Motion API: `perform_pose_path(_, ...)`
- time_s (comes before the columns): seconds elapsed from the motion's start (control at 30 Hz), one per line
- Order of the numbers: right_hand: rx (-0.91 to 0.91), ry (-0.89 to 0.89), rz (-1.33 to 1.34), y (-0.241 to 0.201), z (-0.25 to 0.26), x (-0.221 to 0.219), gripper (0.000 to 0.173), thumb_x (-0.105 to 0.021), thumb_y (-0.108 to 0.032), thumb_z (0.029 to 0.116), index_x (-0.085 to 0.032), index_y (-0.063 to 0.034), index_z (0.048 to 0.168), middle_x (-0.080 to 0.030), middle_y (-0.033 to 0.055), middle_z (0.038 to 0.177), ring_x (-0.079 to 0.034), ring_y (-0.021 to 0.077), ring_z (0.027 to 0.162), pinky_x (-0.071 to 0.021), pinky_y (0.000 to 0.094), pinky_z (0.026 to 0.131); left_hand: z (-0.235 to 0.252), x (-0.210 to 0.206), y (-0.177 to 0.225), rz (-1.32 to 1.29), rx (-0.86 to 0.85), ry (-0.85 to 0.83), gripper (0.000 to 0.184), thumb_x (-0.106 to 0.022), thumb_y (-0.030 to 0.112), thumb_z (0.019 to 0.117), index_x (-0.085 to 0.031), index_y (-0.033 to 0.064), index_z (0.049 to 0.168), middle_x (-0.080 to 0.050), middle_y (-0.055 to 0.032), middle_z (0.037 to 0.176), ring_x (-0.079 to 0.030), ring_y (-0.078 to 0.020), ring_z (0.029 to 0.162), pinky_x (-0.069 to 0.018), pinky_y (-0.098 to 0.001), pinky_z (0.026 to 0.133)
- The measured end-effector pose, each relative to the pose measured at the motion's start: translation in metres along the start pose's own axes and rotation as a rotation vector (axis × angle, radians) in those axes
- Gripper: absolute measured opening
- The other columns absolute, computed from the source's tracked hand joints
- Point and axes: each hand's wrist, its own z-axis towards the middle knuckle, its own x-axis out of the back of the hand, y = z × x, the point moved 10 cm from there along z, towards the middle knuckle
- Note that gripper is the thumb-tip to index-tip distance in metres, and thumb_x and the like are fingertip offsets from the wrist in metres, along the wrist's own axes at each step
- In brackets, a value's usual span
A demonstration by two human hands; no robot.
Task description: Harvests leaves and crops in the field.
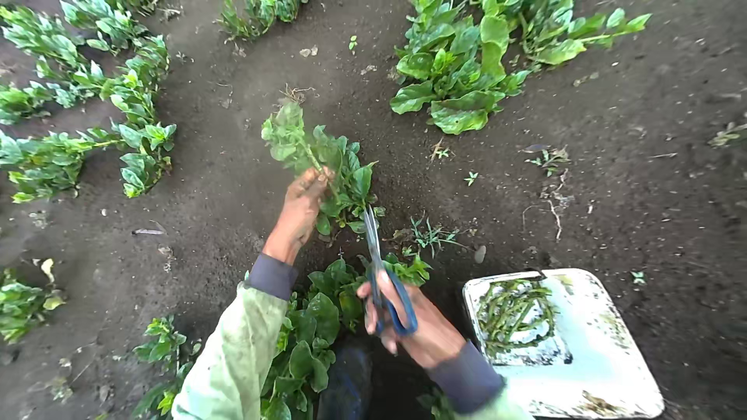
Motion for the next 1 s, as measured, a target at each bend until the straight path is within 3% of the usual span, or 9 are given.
perform_pose_path(0.03,-0.001,-0.046,-0.031,0.005,-0.022,-0.001,0.055,-0.055,-0.055,0.1012,-0.065,-0.0037,0.117,-0.069,0.0040,0.078,-0.066,0.0117,0.060,-0.0528,0.0240,0.044,0.030,0.008,-0.028,-0.132,-0.256,-0.164,0.025,-0.037,0.007,0.1096,-0.060,0.0077,0.121,-0.062,-0.0026,0.121,-0.059,-0.0119,0.112,-0.0492,-0.0302,0.099)
perform_pose_path(0.1,-0.002,-0.117,-0.076,0.013,-0.062,-0.003,0.062,-0.062,-0.064,0.0938,-0.067,-0.0069,0.117,-0.071,0.0028,0.082,-0.068,0.0110,0.064,-0.0536,0.0240,0.046,0.050,0.010,-0.048,-0.394,-0.429,-0.363,0.023,-0.045,0.014,0.1060,-0.066,0.0140,0.115,-0.065,-0.0003,0.119,-0.062,-0.0114,0.108,-0.0536,-0.0303,0.094)
perform_pose_path(0.23,0.070,-0.209,-0.060,0.021,-0.117,-0.016,0.055,-0.057,-0.056,0.1000,-0.067,-0.0053,0.118,-0.071,0.0001,0.085,-0.067,0.0085,0.068,-0.0530,0.0234,0.050,0.006,-0.007,-0.040,-0.604,-0.394,-0.557,0.019,-0.061,0.019,0.0989,-0.072,0.0129,0.114,-0.067,-0.0039,0.125,-0.063,-0.0163,0.115,-0.0525,-0.0338,0.100)
perform_pose_path(0.47,0.198,-0.243,-0.054,0.015,-0.124,-0.021,0.046,-0.059,-0.050,0.1015,-0.068,-0.0062,0.114,-0.069,-0.0004,0.081,-0.063,0.0042,0.063,-0.0478,0.0183,0.048,-0.053,-0.050,-0.044,-0.605,-0.344,-0.806,0.021,-0.063,0.016,0.0995,-0.074,0.0069,0.115,-0.066,-0.0098,0.129,-0.062,-0.0217,0.120,-0.0496,-0.0414,0.107)
perform_pose_path(0.63,0.217,-0.225,-0.025,0.015,-0.129,-0.014,0.041,-0.061,-0.045,0.1019,-0.071,-0.0053,0.109,-0.068,0.0006,0.075,-0.061,0.0044,0.059,-0.0482,0.0184,0.049,-0.067,-0.061,-0.053,-0.585,-0.322,-0.878,0.021,-0.060,0.013,0.1006,-0.073,0.0032,0.115,-0.065,-0.0114,0.129,-0.062,-0.0181,0.115,-0.0496,-0.0347,0.102)
perform_pose_path(0.77,0.205,-0.194,0.026,0.020,-0.131,-0.013,0.034,-0.066,-0.039,0.1001,-0.072,-0.0058,0.099,-0.067,0.0005,0.069,-0.062,0.0050,0.057,-0.0509,0.0191,0.051,-0.071,-0.059,-0.058,-0.648,-0.253,-0.850,0.022,-0.059,0.012,0.1008,-0.073,0.0030,0.114,-0.065,-0.0134,0.131,-0.062,-0.0220,0.120,-0.0501,-0.0378,0.104)
perform_pose_path(0.83,0.200,-0.172,0.052,0.023,-0.133,-0.010,0.033,-0.067,-0.038,0.1000,-0.073,-0.0061,0.098,-0.067,0.0003,0.067,-0.063,0.0057,0.056,-0.0536,0.0206,0.051,-0.071,-0.058,-0.064,-0.702,-0.183,-0.798,0.025,-0.058,0.014,0.1012,-0.072,0.0048,0.119,-0.065,-0.0133,0.133,-0.062,-0.0260,0.124,-0.0501,-0.0460,0.107)
perform_pose_path(1.0,0.174,-0.376,0.180,0.040,-0.149,-0.018,0.054,-0.052,-0.055,0.1029,-0.070,-0.0052,0.115,-0.070,0.0046,0.082,-0.069,0.0118,0.068,-0.0563,0.0246,0.054,-0.066,-0.048,-0.071,-0.846,-0.160,-0.647,0.027,-0.049,0.021,0.1046,-0.071,0.0164,0.119,-0.059,-0.0061,0.144,-0.057,-0.0291,0.132,-0.0483,-0.0580,0.106)
